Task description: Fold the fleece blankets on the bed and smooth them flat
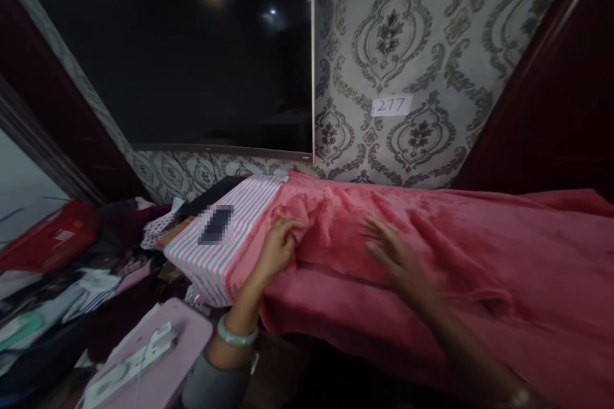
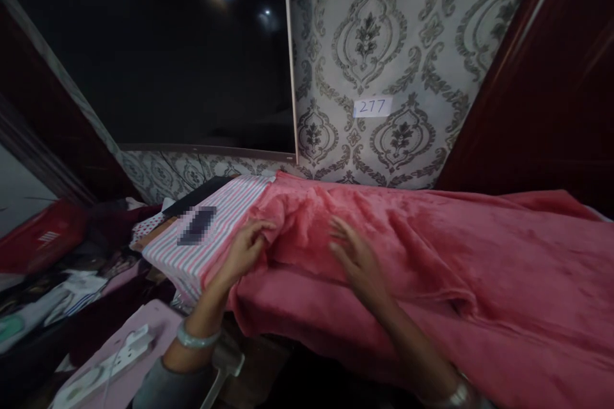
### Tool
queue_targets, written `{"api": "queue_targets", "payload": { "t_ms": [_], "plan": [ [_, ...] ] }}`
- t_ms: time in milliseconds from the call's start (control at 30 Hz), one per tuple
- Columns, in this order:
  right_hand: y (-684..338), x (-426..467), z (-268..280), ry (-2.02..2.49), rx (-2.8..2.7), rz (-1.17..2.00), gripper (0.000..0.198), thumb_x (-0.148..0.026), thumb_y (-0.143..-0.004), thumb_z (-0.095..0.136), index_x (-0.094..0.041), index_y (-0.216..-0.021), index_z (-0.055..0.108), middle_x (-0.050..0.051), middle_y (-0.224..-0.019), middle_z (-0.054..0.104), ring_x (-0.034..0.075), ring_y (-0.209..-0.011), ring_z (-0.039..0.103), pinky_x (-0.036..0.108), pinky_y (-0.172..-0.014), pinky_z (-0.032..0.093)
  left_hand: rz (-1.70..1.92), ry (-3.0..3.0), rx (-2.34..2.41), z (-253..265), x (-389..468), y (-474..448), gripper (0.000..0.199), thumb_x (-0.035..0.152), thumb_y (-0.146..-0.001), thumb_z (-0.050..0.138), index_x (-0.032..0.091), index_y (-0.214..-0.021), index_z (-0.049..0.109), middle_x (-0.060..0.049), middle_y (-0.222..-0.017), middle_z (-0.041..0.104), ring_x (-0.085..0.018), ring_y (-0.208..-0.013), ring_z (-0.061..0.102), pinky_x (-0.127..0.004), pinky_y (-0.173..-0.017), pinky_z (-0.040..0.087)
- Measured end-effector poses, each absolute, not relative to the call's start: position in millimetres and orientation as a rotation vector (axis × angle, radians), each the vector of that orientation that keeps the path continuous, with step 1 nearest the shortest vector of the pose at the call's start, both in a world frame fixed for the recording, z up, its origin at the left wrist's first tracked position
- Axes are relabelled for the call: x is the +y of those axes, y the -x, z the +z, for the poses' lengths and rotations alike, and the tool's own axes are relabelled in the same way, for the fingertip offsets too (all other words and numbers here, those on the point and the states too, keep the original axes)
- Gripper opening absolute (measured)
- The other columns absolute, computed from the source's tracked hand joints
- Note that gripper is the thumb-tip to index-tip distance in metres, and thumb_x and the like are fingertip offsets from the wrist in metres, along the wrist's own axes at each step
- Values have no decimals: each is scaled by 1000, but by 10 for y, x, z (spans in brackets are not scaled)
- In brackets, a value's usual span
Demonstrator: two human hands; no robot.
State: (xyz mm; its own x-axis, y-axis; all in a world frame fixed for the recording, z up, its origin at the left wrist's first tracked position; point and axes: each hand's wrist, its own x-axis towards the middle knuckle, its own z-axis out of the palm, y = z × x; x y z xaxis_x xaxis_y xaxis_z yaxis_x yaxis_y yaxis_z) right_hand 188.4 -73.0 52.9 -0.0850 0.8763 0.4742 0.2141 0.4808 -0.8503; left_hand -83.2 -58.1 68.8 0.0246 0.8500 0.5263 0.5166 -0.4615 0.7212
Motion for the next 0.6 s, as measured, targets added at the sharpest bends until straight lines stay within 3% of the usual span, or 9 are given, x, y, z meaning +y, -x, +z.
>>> {"api": "queue_targets", "payload": {
  "t_ms": [67,133,233,300,367,467,600],
  "plan": [
    [-1411,-508,623,801,-1588,884,59,-49,-87,61,-24,-139,53,13,-135,62,27,-115,63,44,-93,55,1324,-2066,1353,617,-594,703,44,6,-68,47,24,-96,75,-4,-94,72,-22,-93,64,-39,-93,51],
    [-1038,-306,594,750,-1611,997,63,-46,-78,71,-21,-134,58,11,-121,68,24,-104,66,39,-86,56,1298,-2116,1309,527,-618,629,45,5,-69,47,22,-99,75,-7,-101,72,-23,-98,64,-40,-94,51],
    [-687,-103,404,795,-1595,1096,37,-45,-74,69,-17,-98,70,4,-84,71,19,-77,64,31,-70,53,1324,-2112,1223,388,-677,611,52,2,-69,46,22,-108,73,-9,-114,70,-25,-110,62,-43,-101,49],
    [-590,-23,280,833,-1567,1089,28,-46,-74,63,-18,-71,65,0,-65,63,16,-65,57,27,-61,47,1302,-2063,1203,311,-717,639,57,1,-68,46,23,-114,72,-9,-117,70,-24,-113,61,-45,-105,47],
    [-588,46,236,849,-1530,1063,31,-47,-74,59,-20,-59,54,-2,-56,54,14,-58,50,26,-56,42,1271,-1974,1195,261,-734,691,60,3,-69,47,23,-120,70,-8,-120,70,-24,-117,61,-46,-109,44],
    [-704,147,380,849,-1455,1014,30,-49,-78,52,-23,-63,49,-3,-58,51,15,-58,48,27,-57,44,1367,-1712,1161,259,-696,812,58,11,-74,54,23,-129,65,-7,-133,66,-25,-128,56,-45,-116,38],
    [-844,166,776,793,-1417,891,24,-45,-85,50,-22,-83,57,0,-80,62,18,-78,56,30,-76,49,1603,-1283,1261,376,-642,1017,47,26,-81,59,22,-128,64,-10,-135,64,-29,-128,57,-47,-110,44]
  ]
}}
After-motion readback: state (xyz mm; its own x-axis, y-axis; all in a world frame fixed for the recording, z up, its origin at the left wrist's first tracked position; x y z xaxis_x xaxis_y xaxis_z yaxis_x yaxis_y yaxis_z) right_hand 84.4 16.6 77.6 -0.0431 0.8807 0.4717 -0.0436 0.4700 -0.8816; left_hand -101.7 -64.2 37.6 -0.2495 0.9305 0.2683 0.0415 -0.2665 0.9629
